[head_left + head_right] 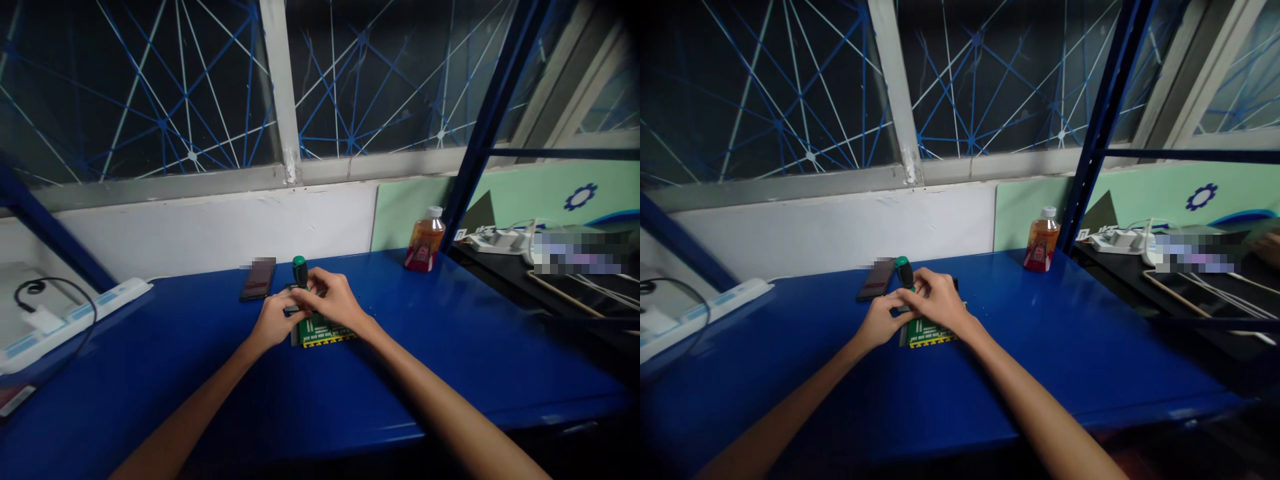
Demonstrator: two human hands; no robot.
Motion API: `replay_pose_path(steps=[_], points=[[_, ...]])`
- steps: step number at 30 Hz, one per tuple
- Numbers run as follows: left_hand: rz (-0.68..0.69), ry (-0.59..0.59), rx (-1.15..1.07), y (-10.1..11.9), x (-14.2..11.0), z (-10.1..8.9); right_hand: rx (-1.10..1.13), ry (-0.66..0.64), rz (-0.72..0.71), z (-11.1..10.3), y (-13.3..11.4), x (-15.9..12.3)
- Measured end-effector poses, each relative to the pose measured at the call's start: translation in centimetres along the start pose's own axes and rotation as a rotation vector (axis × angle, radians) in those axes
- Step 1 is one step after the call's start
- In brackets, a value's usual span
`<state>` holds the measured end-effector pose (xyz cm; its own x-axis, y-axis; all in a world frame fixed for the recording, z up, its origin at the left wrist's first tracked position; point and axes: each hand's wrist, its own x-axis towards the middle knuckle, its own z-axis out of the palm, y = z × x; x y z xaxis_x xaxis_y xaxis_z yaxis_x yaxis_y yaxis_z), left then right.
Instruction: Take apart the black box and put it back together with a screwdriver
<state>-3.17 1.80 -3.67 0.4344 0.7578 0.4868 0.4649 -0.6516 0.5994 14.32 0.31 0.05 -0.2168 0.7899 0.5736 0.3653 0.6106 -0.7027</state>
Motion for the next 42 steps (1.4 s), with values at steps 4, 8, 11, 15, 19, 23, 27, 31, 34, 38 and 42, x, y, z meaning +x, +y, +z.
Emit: replay_pose_path(steps=[4,8,11,15,19,23,27,31,34,38,42], points=[[-0.001,-0.012,0.007,0.28,0.02,-0.12,-0.043,0.023,-0.001,0.12,-0.04,-0.02],[0.062,-0.087,-0.035,0.77,0.07,-0.46,-0.058,0.042,-0.005,-0.11,-0.01,-0.01],[0.064,-0.079,-0.057,0.82,0.11,-0.48,-0.049,0.043,0.013,-0.27,-0.09,-0.05],[0.012,-0.014,-0.046,0.68,0.04,-0.28,-0.046,0.037,0.008,-0.14,-0.26,-0.15],[0.032,-0.012,-0.037,0.78,-0.13,-0.32,-0.068,0.027,0.006,0.17,-0.36,-0.25],[0.063,-0.054,-0.031,0.82,-0.11,-0.50,-0.072,0.015,0.015,0.23,-0.45,-0.29],[0.006,-0.012,-0.036,0.81,0.07,-0.43,-0.087,-0.007,0.039,0.18,-0.37,-0.30],[0.022,-0.078,-0.063,0.99,0.13,-0.41,-0.084,-0.018,0.082,0.18,-0.11,-0.34],[0.026,-0.088,-0.065,0.99,0.08,-0.44,-0.077,-0.029,0.095,0.13,0.01,-0.35],[0.001,-0.053,-0.070,0.78,0.09,-0.48,-0.076,-0.032,0.104,0.08,0.04,-0.33],[0.032,-0.090,-0.102,0.58,0.13,-0.57,-0.057,-0.046,0.104,0.07,-0.05,-0.30]])
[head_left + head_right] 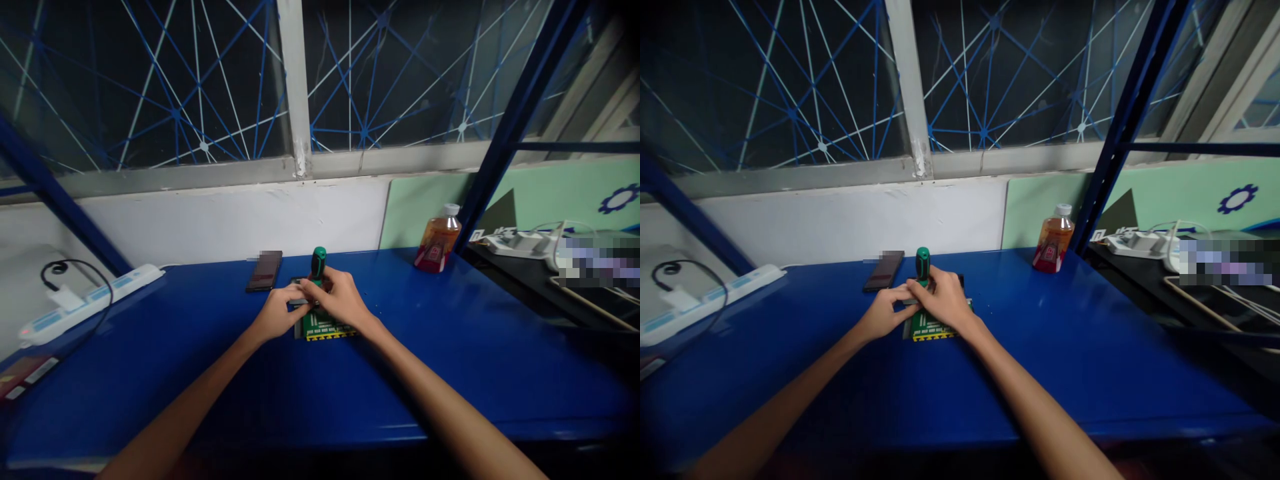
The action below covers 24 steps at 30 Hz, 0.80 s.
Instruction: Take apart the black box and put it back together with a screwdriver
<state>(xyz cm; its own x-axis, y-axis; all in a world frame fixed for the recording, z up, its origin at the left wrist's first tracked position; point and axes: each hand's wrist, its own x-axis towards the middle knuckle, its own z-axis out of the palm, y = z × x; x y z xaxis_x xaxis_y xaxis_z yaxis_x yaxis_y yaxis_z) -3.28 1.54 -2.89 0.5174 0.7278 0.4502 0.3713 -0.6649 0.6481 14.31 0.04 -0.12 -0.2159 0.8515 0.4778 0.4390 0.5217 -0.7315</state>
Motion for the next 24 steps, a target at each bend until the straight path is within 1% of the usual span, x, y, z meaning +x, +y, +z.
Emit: replay_pose_path(steps=[6,11,14,18,24], points=[[-0.036,0.045,0.025,-0.13,-0.14,0.01,-0.017,-0.012,-0.003,0.03,0.03,-0.07],[0.004,-0.022,0.035,0.13,-0.24,0.06,0.031,-0.055,-0.024,0.28,0.52,-0.08],[-0.004,-0.003,0.030,0.17,-0.21,0.07,0.045,-0.056,-0.041,0.42,0.67,-0.08],[-0.049,0.025,0.031,-0.04,-0.19,0.02,0.057,-0.058,-0.003,0.36,0.56,-0.08],[0.001,-0.018,0.033,-0.02,-0.30,-0.05,0.088,-0.023,0.018,0.17,0.43,-0.03]])
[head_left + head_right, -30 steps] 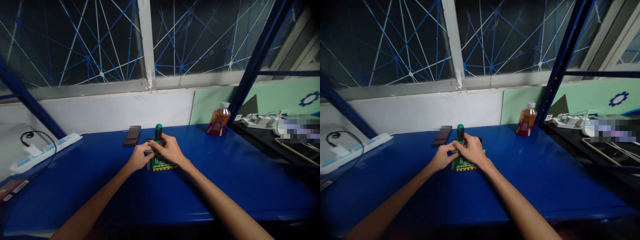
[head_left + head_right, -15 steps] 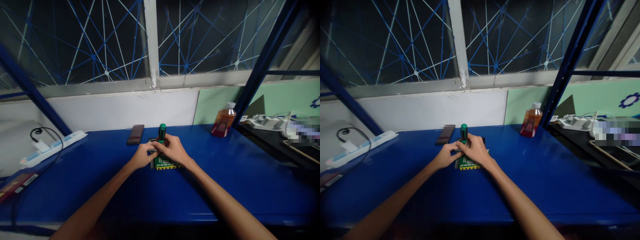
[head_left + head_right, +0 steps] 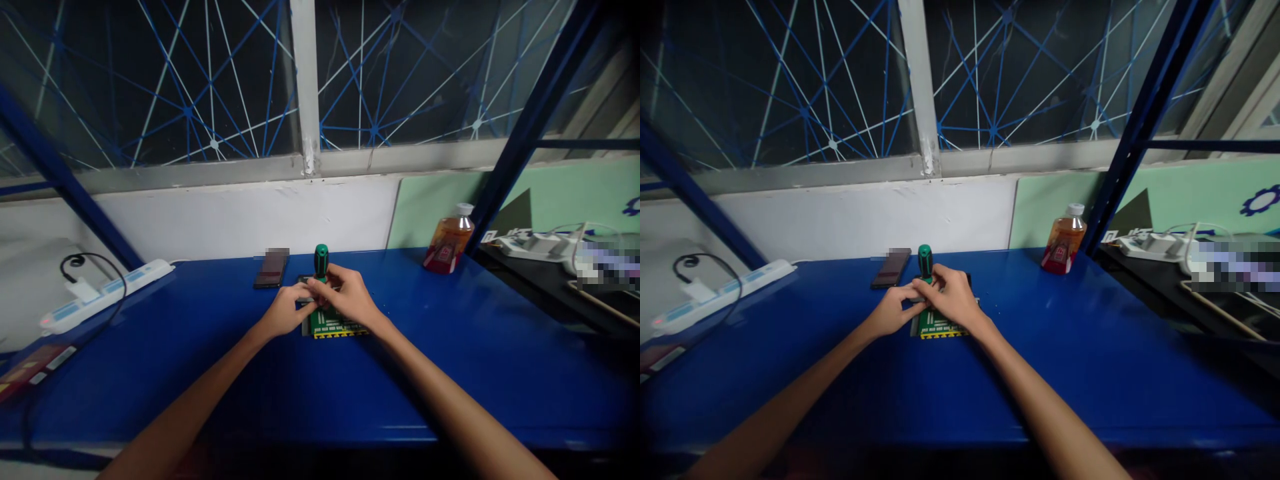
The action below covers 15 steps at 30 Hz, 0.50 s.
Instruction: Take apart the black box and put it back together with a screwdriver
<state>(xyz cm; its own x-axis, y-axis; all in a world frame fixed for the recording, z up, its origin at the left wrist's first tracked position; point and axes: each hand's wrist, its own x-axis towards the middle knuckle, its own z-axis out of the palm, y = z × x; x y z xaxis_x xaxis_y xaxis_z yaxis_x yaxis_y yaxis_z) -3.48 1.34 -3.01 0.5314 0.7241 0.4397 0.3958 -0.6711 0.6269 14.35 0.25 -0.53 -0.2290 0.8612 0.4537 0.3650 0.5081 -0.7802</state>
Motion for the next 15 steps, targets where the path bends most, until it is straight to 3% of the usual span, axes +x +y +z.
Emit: replay_pose_path(steps=[6,15], points=[[0.004,0.066,0.087,0.27,0.10,0.16,-0.009,-0.011,-0.013,-0.04,-0.02,0.05],[0.035,0.044,0.147,-0.15,0.05,0.07,-0.029,-0.010,0.011,-0.09,-0.42,0.04]])
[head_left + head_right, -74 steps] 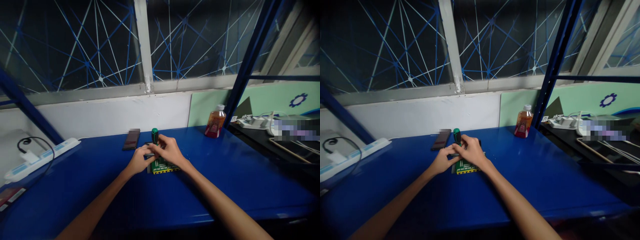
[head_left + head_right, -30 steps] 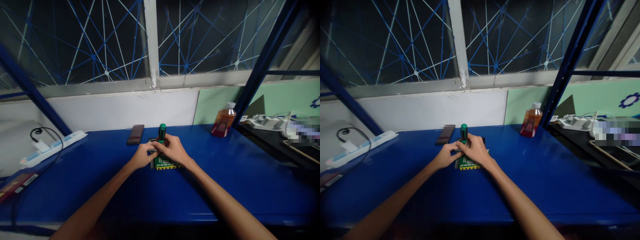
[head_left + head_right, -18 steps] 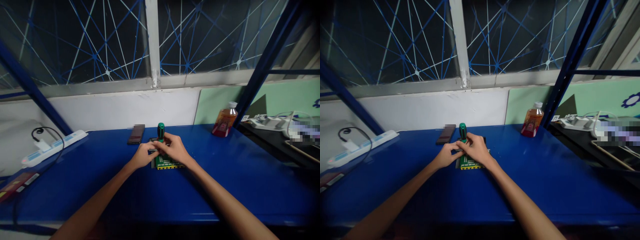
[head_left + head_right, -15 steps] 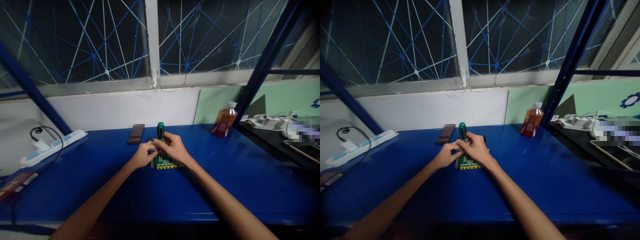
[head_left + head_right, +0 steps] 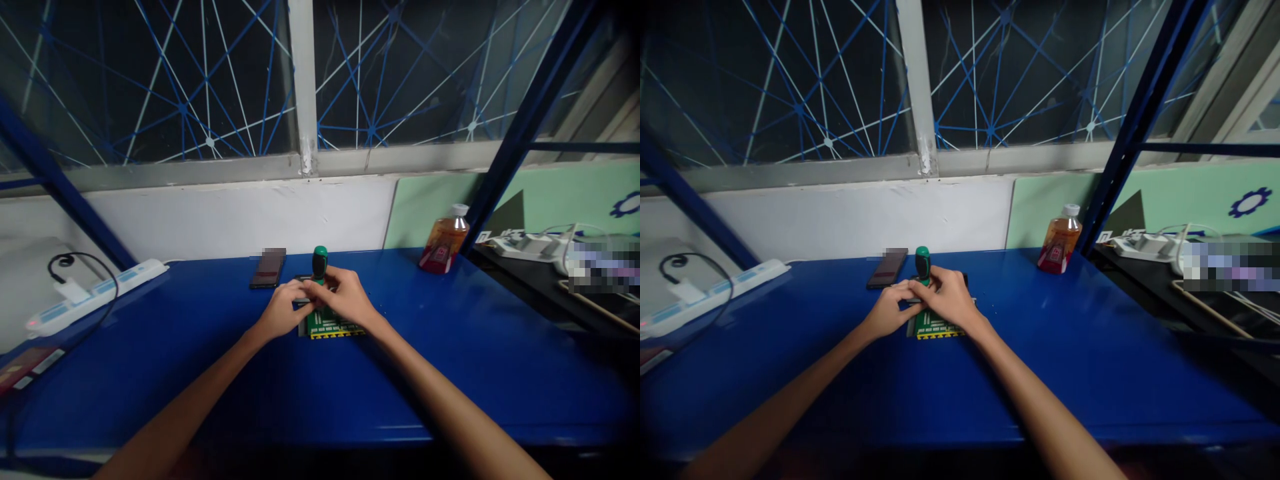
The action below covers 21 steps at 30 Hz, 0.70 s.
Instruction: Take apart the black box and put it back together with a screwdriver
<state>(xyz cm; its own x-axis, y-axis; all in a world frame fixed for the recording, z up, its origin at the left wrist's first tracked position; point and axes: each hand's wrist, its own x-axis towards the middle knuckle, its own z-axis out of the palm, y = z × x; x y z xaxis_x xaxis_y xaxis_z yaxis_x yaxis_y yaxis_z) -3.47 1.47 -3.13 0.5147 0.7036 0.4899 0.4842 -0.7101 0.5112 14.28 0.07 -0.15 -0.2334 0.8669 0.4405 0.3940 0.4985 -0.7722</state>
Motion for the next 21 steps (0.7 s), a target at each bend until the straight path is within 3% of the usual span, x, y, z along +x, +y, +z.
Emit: replay_pose_path(steps=[14,21], points=[[0.016,-0.041,-0.070,0.26,0.15,-0.17,0.001,-0.032,-0.012,-0.13,-0.18,0.03],[0.028,0.014,-0.056,0.36,0.18,0.14,-0.019,-0.002,0.007,-0.22,0.09,0.16]])
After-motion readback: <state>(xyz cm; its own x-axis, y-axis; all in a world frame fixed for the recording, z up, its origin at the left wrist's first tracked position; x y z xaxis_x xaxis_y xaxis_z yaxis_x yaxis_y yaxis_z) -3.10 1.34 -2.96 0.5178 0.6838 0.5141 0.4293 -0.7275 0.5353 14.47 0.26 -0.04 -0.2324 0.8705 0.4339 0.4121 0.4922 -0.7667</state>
